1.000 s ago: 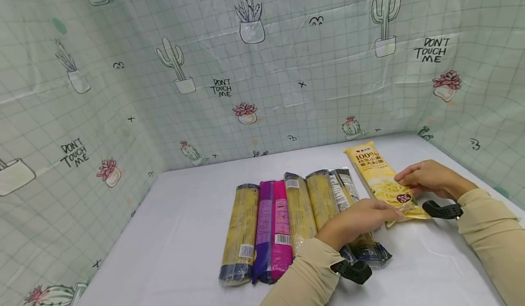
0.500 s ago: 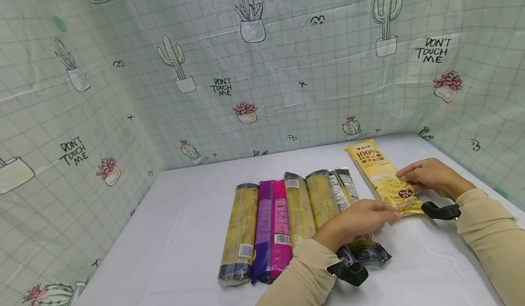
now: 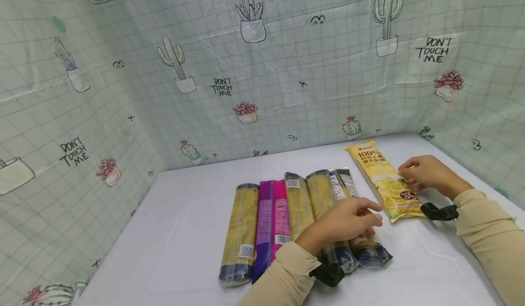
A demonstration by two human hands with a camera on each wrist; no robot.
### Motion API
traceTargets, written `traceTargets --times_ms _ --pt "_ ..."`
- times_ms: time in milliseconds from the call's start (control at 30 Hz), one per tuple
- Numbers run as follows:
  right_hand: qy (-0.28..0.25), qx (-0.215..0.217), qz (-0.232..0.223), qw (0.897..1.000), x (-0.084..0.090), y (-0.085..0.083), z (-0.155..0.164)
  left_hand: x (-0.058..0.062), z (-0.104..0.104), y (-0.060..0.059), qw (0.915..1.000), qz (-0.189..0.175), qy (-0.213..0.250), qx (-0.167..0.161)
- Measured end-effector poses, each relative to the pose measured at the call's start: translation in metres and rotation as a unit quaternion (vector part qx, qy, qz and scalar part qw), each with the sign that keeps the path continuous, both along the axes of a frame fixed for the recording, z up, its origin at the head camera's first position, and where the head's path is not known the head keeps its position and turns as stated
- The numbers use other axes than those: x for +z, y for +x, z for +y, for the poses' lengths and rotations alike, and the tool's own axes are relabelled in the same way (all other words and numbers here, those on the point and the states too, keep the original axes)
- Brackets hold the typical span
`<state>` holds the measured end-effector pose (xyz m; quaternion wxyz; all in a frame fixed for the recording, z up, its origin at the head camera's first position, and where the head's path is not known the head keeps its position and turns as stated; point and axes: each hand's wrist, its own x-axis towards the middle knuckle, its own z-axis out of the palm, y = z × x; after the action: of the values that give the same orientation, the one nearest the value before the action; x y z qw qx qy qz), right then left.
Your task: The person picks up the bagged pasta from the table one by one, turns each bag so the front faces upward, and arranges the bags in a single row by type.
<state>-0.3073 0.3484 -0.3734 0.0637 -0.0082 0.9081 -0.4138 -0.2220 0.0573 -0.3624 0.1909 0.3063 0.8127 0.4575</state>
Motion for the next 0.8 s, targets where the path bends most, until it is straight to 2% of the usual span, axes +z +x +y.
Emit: traceTargets --times_ms 100,167,233,300,367,433,567,633,700,800 --pt "-0.005 0.004 0.014 1.0 0.002 0.001 -0.006 -0.001 -0.007 0.0 0.9973 0.062 -0.03 -0.023" --pt "-0.009 0.011 0.017 1.0 0.003 0.001 -0.013 -0.002 -0.011 0.001 0.9921 0.106 -0.059 -0.033" --pt "-0.015 0.021 0.018 0.999 0.003 0.001 -0.02 -0.003 -0.015 0.003 0.9818 0.16 -0.09 -0.049" --pt "-0.019 0.031 0.017 0.999 0.004 0.002 -0.027 -0.003 -0.017 0.004 0.9668 0.213 -0.125 -0.064" --pt "-0.022 0.039 0.018 0.999 0.005 0.003 -0.034 0.0 -0.019 0.004 0.9529 0.249 -0.155 -0.079" --pt "-0.025 0.045 0.015 0.999 0.007 0.004 -0.041 0.004 -0.021 0.004 0.9434 0.265 -0.177 -0.09" --pt "-0.025 0.055 0.009 0.998 0.01 0.008 -0.054 0.011 -0.026 0.003 0.9332 0.27 -0.209 -0.112" --pt "-0.028 0.059 0.008 0.998 0.011 0.01 -0.06 0.012 -0.028 0.003 0.9249 0.286 -0.221 -0.12" --pt "-0.029 0.065 0.013 0.997 0.01 0.011 -0.066 0.013 -0.028 0.004 0.9145 0.304 -0.237 -0.122" --pt "-0.03 0.082 0.019 0.996 0.009 0.012 -0.075 0.012 -0.028 0.006 0.89 0.348 -0.27 -0.118"
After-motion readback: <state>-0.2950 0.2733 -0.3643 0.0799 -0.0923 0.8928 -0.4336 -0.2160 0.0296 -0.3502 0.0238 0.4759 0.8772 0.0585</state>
